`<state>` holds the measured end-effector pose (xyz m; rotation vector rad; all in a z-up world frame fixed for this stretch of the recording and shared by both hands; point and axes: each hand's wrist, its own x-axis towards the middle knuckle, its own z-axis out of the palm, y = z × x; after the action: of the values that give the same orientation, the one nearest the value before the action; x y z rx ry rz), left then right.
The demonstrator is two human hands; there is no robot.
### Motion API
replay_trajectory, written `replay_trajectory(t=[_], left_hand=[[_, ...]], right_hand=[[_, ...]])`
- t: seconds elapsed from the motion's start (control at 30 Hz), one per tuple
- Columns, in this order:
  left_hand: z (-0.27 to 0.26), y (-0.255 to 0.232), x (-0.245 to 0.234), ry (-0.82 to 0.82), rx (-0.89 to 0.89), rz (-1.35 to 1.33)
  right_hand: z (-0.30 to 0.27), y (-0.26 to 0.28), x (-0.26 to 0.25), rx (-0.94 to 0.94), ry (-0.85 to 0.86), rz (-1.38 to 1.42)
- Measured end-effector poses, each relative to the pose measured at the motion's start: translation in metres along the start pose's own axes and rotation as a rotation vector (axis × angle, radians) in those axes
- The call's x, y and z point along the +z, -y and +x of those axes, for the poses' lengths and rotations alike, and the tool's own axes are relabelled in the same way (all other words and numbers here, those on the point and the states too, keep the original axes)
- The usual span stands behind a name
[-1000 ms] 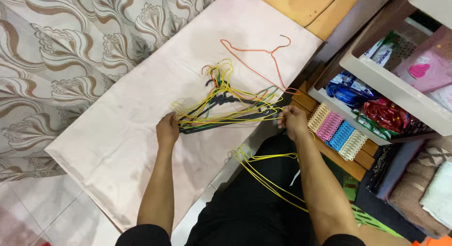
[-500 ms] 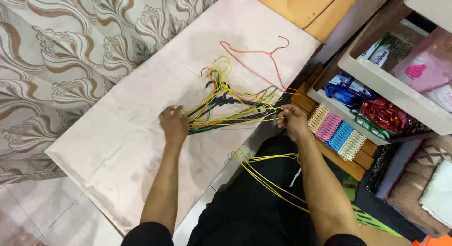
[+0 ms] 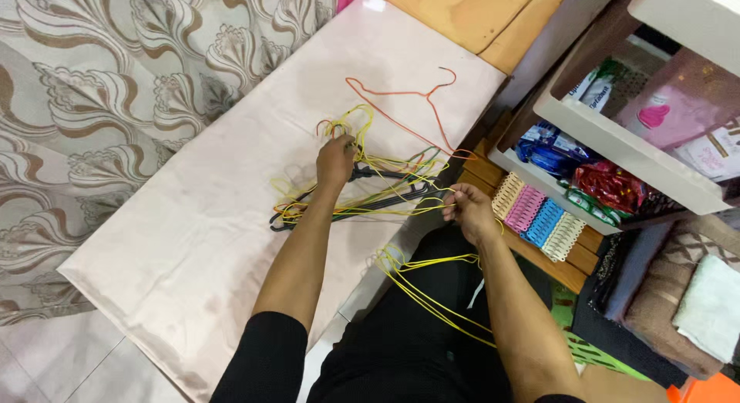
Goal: The person folds a brown towel and a white towel, placing them on a nearby stack. Then the person picks up a bundle of tangled hangers, untangles them, and sorts them by color on the floor.
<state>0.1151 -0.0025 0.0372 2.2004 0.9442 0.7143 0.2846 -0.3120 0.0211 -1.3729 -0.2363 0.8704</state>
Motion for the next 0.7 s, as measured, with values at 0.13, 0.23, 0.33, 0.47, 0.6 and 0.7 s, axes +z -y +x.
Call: replay_trajectory(t=[0.13, 0.23, 0.33, 0.47, 0.6, 0.7], left_hand=[[-0.001, 0.013, 0.011, 0.022, 0.047, 0.006], [-0.002, 0.024, 0.021, 0.008, 0.028, -0.028], [-0.002, 0.03, 0.027, 0.063, 0.008, -0.088], [-0.003, 0.026, 0.027, 0.106, -0.014, -0.155], [-0.006, 0.016, 0.015, 0.149, -0.045, -0.144], [-0.005, 0.014, 0.009, 0.217, -0.123, -0.156]], right_hand=[[-0.001, 0.006, -0.004, 0.111, -0.006, -0.081], [-0.001, 0.015, 0.001, 0.052, 0.045, -0.381], [-0.005, 0.027, 0.015, -0.165, 0.1, -0.816], [-0.001, 0.044, 0.047, -0.161, 0.145, -1.187], [0.004, 0.042, 0.073, -0.336, 0.192, -1.109], [0.005, 0.035, 0.073, -0.47, 0.139, -1.077]])
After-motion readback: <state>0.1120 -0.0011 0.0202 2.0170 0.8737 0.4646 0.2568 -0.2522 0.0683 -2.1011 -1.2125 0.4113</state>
